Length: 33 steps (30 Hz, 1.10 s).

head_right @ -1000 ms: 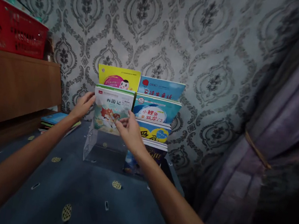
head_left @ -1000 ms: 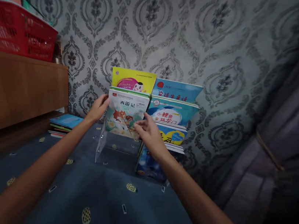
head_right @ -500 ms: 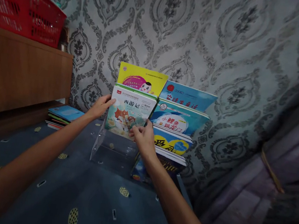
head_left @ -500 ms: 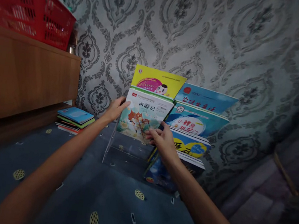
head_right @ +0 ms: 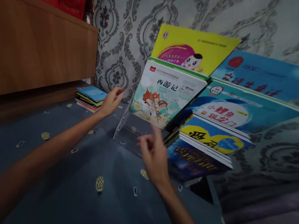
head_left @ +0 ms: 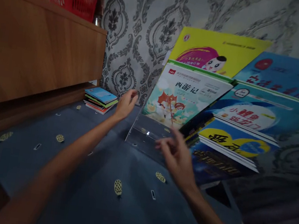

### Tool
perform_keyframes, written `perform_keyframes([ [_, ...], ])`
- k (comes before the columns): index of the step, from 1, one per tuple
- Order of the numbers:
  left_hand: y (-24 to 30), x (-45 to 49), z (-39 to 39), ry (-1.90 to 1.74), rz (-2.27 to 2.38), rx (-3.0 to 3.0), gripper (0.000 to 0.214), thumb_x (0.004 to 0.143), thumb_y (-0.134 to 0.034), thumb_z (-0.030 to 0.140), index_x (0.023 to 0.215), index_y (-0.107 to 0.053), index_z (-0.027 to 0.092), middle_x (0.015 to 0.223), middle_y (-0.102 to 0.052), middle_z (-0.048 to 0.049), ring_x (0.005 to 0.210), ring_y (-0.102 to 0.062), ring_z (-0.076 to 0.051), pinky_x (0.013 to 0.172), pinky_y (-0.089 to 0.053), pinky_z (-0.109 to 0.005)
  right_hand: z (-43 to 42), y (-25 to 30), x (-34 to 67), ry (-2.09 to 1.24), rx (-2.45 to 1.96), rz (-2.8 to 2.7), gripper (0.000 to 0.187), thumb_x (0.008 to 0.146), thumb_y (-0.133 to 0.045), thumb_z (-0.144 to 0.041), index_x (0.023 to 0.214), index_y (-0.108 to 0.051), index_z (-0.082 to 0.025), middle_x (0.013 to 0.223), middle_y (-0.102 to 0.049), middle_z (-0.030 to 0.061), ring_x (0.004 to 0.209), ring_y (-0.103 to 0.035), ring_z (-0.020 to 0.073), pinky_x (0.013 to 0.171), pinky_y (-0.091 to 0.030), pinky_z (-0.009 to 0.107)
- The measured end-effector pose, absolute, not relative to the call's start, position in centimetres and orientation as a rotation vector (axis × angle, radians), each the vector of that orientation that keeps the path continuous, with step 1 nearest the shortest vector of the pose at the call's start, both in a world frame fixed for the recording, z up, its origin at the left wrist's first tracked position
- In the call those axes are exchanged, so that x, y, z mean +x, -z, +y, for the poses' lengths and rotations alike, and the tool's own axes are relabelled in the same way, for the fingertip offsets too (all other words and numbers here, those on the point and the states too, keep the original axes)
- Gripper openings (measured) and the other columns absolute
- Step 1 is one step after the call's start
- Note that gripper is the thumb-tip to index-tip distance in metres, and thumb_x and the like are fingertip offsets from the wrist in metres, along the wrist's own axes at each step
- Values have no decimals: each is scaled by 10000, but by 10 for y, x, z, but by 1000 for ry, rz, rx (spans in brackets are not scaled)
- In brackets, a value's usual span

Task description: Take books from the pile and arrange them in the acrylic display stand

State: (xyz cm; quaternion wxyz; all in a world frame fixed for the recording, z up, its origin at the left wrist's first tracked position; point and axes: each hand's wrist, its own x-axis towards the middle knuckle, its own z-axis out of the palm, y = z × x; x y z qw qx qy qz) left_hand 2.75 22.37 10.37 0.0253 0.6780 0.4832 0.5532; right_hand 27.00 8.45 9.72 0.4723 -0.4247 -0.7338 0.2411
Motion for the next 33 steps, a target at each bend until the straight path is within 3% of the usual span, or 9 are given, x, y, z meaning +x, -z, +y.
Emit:
perform_keyframes([
  [3,-66,-14,216,-1230,2130,2031,305,977,-470,251,1250,-577,166,1333,-619,-160,1311,-524,-271,1132,-403,-437,54,-45,266,-743,-1067,-2189,354,945,-503,-364,1170,-739,-225,804,-763,61,728,-721,219,750,-570,374],
  [7,-37,-68,222,-1065,2360,1875,520,947,-510,341,1412,-473,111,1554,-410,-271,1484,-289,-414,1153,-245,-705,33,1,264,-902,-1176,-2160,400,962,-470,-432,1114,-767,-213,939,-785,98,870,-738,247,808,-572,380],
  [9,-31,-89,231,-804,2454,1915,644,961,-478,419,1517,-365,114,1640,-290,-246,1541,-182,-398,1173,-178,-725,32,7,263,-977,-1214,-2057,446,963,-454,-476,1123,-759,-192,886,-772,97,821,-729,239,746,-574,356],
  [12,-28,-111,248,-574,2460,1977,719,970,-429,494,1569,-298,118,1667,-237,-230,1558,-141,-396,1168,-182,-729,34,5,261,-1037,-1217,-2003,473,957,-449,-515,1096,-762,-188,806,-750,81,745,-710,226,657,-557,326],
  [17,-24,-123,265,-464,2405,2044,674,981,-402,517,1538,-365,138,1628,-329,-237,1531,-222,-407,1121,-267,-731,35,3,261,-985,-1194,-2031,422,948,-469,-488,1048,-772,-211,806,-753,73,756,-715,228,680,-557,330],
  [23,-21,-125,256,-413,2411,2134,551,1004,-400,470,1454,-453,158,1571,-426,-226,1454,-349,-367,1107,-327,-638,35,3,262,-988,-1175,-2044,398,950,-477,-451,1066,-767,-205,807,-755,74,764,-719,233,691,-564,330],
  [33,-33,-118,237,-213,2404,2356,357,980,-356,205,1254,-577,145,1282,-643,-208,1238,-561,-342,1090,-298,-563,35,5,263,-966,-1132,-2051,405,961,-466,-474,1054,-771,-224,842,-773,80,779,-725,234,709,-563,339],
])
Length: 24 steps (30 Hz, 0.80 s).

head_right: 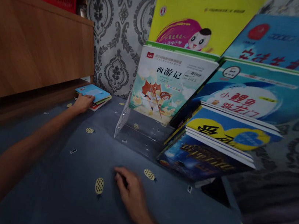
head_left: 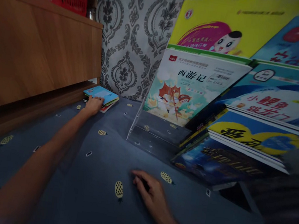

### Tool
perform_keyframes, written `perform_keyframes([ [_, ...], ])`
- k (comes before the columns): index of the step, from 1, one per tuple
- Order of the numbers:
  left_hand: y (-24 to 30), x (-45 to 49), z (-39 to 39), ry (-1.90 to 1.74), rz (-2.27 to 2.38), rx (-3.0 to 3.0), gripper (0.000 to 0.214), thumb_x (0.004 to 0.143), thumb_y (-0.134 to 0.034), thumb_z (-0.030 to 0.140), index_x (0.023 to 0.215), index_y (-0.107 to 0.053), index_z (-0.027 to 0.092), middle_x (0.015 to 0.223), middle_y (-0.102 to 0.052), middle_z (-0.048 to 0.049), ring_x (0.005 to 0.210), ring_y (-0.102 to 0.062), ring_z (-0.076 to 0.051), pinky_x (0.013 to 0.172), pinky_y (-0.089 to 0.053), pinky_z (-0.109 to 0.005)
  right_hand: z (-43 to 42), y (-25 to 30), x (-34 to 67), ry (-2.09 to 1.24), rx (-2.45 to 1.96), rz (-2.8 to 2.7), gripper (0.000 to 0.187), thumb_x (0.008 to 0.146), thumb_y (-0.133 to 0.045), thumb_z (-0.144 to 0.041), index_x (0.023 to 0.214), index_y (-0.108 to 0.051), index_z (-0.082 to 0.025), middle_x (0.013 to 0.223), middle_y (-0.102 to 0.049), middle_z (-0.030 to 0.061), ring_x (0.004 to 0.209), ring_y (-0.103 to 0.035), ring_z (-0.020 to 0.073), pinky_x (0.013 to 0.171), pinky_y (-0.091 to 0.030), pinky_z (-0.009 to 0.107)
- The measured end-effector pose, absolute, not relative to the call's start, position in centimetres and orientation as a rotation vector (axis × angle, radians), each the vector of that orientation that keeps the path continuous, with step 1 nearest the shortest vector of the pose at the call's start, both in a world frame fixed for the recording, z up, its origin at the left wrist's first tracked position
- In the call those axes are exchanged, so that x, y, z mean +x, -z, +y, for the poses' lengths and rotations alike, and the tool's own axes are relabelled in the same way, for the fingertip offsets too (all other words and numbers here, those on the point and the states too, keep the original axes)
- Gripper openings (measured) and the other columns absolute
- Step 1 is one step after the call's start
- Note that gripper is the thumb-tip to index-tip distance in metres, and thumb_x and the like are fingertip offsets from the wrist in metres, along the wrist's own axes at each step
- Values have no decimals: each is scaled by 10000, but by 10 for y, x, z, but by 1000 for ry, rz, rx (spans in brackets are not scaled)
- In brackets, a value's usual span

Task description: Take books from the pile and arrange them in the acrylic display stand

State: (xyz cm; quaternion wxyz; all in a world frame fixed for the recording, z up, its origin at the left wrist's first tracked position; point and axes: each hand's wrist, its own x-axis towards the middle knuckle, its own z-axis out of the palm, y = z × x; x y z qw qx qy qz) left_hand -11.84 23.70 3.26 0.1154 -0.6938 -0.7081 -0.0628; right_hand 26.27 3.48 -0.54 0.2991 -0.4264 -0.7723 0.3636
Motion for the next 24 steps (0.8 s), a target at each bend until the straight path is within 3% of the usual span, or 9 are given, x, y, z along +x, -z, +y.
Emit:
perform_keyframes([
  [8,-25,-108,199,79,-1952,-2116,376,967,-329,143,1242,-585,143,1285,-620,-223,1208,-587,-331,1056,-399,-486,35,7,264,-965,-1089,-2055,373,953,-464,-408,1050,-764,-210,832,-764,75,762,-717,225,693,-553,332],
  [15,-11,-119,126,38,-1929,-2223,348,998,-326,196,1218,-596,190,1495,-525,-157,1405,-484,-272,1149,-409,-404,36,4,262,-990,-1078,-2059,350,930,-467,-349,1040,-765,-202,832,-761,75,760,-714,225,718,-556,345],
  [24,-1,-151,51,392,-1938,-2446,415,931,-391,344,1253,-634,249,1502,-564,-73,1409,-504,-260,1178,-412,-425,35,4,263,-984,-1052,-2066,335,936,-469,-306,1069,-762,-210,855,-767,64,776,-716,214,739,-554,339],
])
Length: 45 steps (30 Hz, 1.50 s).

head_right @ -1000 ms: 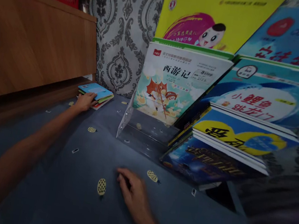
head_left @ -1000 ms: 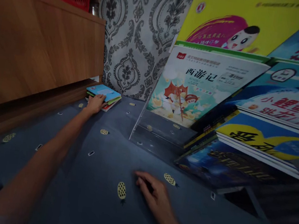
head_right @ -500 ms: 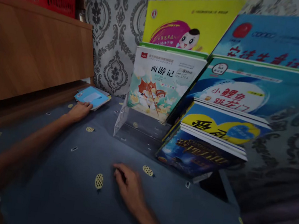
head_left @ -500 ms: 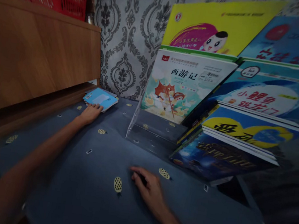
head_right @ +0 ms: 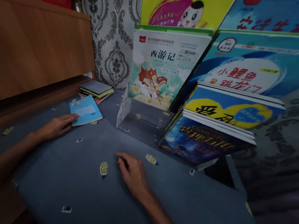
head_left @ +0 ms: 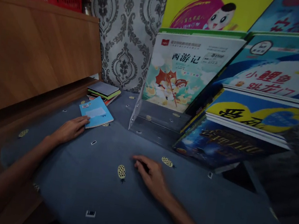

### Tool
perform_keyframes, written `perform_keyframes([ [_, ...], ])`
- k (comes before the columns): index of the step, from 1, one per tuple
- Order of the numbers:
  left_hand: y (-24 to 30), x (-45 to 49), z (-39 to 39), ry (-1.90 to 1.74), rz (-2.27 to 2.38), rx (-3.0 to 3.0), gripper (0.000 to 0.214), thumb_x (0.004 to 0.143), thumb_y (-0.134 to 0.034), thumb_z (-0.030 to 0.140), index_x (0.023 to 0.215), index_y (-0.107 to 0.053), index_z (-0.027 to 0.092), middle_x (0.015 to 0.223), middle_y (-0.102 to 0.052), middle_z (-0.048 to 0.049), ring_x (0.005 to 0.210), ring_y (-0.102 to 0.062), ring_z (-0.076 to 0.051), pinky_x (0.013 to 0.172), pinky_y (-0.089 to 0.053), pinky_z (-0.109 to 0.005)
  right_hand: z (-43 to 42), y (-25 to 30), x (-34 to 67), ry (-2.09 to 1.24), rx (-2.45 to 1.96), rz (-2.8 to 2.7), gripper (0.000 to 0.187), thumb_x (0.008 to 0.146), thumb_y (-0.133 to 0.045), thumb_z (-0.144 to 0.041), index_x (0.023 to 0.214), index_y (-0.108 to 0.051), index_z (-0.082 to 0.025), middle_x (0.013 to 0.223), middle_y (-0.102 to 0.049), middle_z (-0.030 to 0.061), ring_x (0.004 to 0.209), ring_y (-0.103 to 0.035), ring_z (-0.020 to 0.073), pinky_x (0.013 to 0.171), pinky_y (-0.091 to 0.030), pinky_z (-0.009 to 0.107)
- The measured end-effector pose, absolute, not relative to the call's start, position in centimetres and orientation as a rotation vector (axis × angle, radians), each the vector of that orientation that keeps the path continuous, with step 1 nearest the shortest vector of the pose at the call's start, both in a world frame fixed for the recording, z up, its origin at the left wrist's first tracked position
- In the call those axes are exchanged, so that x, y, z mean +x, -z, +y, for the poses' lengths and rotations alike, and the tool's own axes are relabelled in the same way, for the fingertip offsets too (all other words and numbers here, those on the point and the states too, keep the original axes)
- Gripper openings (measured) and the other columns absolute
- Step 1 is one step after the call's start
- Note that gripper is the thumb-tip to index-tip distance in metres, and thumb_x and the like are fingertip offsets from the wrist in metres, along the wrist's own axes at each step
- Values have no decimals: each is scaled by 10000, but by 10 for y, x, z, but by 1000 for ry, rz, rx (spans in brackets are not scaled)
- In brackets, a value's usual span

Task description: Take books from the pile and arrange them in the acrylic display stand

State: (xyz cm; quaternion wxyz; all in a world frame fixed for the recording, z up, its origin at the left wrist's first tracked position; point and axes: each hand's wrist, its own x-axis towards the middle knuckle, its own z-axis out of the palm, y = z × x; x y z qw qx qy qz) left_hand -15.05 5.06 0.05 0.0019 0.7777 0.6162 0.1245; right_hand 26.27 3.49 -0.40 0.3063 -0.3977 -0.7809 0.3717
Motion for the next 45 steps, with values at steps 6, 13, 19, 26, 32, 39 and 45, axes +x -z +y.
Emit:
perform_keyframes([
  [6,-18,-163,69,-323,2063,2246,480,874,-375,331,1244,-661,222,1367,-669,-61,1259,-621,-274,1123,-444,-399,34,2,262,-979,-1061,-2082,336,940,-463,-287,1083,-760,-221,880,-774,56,786,-717,204,742,-542,327],
  [13,-24,-156,153,-418,2556,1877,584,951,-354,422,1383,-521,66,1452,-553,-241,1337,-530,-359,1084,-441,-470,34,4,263,-932,-1089,-2124,340,954,-467,-296,1135,-741,-208,951,-781,74,872,-716,229,803,-538,366],
  [19,-5,-154,162,-380,2584,1803,590,975,-318,409,1408,-525,67,1474,-547,-224,1335,-537,-360,1110,-416,-477,35,7,264,-910,-1049,-2138,331,947,-476,-244,1138,-739,-181,964,-780,87,876,-715,228,833,-534,370],
  [26,-4,-151,145,-383,2550,1869,580,956,-372,400,1400,-565,80,1412,-616,-182,1279,-584,-334,1082,-450,-438,35,7,265,-920,-1012,-2127,301,955,-504,-196,1139,-742,-195,963,-783,70,878,-721,208,843,-538,340],
  [32,-3,-137,130,-394,2564,1895,567,948,-379,388,1365,-596,71,1389,-629,-191,1265,-590,-333,1059,-457,-422,35,10,264,-881,-1012,-2107,295,941,-530,-164,1135,-749,-200,978,-788,66,876,-726,209,845,-540,344],
  [39,-6,-119,113,-395,2564,1922,554,950,-384,385,1359,-594,76,1349,-644,-187,1258,-585,-312,1068,-443,-406,34,9,262,-860,-1028,-2122,293,940,-538,-140,1132,-752,-195,1009,-789,70,868,-727,204,807,-535,322],
  [45,-11,-101,100,-366,2610,1923,590,931,-374,388,1352,-598,40,1319,-625,-235,1255,-565,-337,1091,-426,-439,35,5,265,-841,-1025,-2123,274,946,-546,-124,1123,-745,-189,969,-783,61,896,-720,201,834,-528,324],
])
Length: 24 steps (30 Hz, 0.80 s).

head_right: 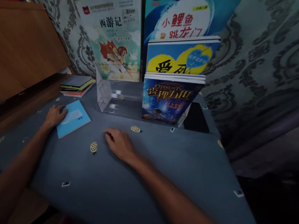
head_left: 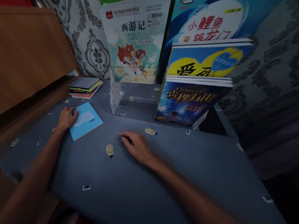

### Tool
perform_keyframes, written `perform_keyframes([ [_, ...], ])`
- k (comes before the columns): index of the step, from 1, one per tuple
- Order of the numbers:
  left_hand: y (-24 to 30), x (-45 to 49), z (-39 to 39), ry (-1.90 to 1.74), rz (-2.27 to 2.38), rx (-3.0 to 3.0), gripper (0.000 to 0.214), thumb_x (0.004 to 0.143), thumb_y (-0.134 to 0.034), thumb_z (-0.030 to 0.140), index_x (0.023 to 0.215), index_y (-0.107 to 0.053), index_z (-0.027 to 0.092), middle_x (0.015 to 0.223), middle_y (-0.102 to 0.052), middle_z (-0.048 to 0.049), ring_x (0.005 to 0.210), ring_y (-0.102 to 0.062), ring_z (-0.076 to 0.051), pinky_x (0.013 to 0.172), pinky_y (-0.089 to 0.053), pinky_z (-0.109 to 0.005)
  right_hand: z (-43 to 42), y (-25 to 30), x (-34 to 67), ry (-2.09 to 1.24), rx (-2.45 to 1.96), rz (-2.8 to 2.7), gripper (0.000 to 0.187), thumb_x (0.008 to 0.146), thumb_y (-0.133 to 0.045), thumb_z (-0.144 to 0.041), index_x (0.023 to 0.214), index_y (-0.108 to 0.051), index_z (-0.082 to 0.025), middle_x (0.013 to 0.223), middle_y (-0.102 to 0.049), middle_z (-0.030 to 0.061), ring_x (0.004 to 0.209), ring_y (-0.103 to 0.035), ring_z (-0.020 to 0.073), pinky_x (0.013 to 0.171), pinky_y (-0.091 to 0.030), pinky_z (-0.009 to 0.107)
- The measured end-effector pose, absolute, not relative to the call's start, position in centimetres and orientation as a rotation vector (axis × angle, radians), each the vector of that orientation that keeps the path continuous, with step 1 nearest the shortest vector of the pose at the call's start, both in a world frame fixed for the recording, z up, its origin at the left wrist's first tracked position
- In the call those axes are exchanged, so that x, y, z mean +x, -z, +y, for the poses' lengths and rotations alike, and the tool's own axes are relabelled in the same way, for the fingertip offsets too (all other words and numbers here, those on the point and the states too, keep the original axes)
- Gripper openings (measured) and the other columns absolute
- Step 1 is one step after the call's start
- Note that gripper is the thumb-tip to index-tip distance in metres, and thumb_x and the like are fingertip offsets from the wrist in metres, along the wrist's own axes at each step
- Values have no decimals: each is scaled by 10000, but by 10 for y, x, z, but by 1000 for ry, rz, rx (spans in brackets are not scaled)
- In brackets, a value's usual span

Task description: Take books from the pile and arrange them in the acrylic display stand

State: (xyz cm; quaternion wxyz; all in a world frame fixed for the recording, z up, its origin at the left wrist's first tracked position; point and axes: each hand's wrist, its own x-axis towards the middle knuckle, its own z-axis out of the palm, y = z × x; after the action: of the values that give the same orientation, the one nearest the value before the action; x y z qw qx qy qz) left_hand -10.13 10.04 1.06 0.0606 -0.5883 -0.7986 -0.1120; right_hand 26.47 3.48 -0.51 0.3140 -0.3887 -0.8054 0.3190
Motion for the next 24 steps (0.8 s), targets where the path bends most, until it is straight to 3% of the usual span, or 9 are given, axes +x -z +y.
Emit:
perform_keyframes([
  [6,-16,-85,88,274,-2410,-1772,602,903,-373,399,1320,-622,44,1261,-646,-242,1275,-540,-371,1105,-404,-489,32,6,283,-640,-1001,-2182,268,950,-506,-94,1086,-725,-171,1064,-744,92,983,-692,207,890,-534,353],
  [13,-20,-73,70,189,-2371,-1855,648,889,-390,515,1246,-662,47,1161,-654,-268,1191,-587,-412,1048,-452,-522,21,13,346,-322,-1092,-2277,273,960,-509,-131,1167,-682,-174,1331,-667,151,1243,-598,275,1074,-450,500],
  [20,-30,-50,50,155,-2368,-1929,707,823,-355,624,1162,-672,91,1130,-664,-231,1180,-586,-414,1031,-471,-536,17,23,409,-330,-1326,-2157,325,965,-504,-213,1249,-653,-165,1374,-648,165,1323,-564,303,1111,-417,562],
  [24,-34,-28,37,207,-2375,-1986,671,798,-392,678,1077,-677,139,1054,-679,-167,1042,-644,-365,925,-525,-491,18,20,420,-419,-1361,-2057,341,949,-507,-201,1256,-650,-168,1326,-677,147,1266,-604,290,1093,-446,532],
])
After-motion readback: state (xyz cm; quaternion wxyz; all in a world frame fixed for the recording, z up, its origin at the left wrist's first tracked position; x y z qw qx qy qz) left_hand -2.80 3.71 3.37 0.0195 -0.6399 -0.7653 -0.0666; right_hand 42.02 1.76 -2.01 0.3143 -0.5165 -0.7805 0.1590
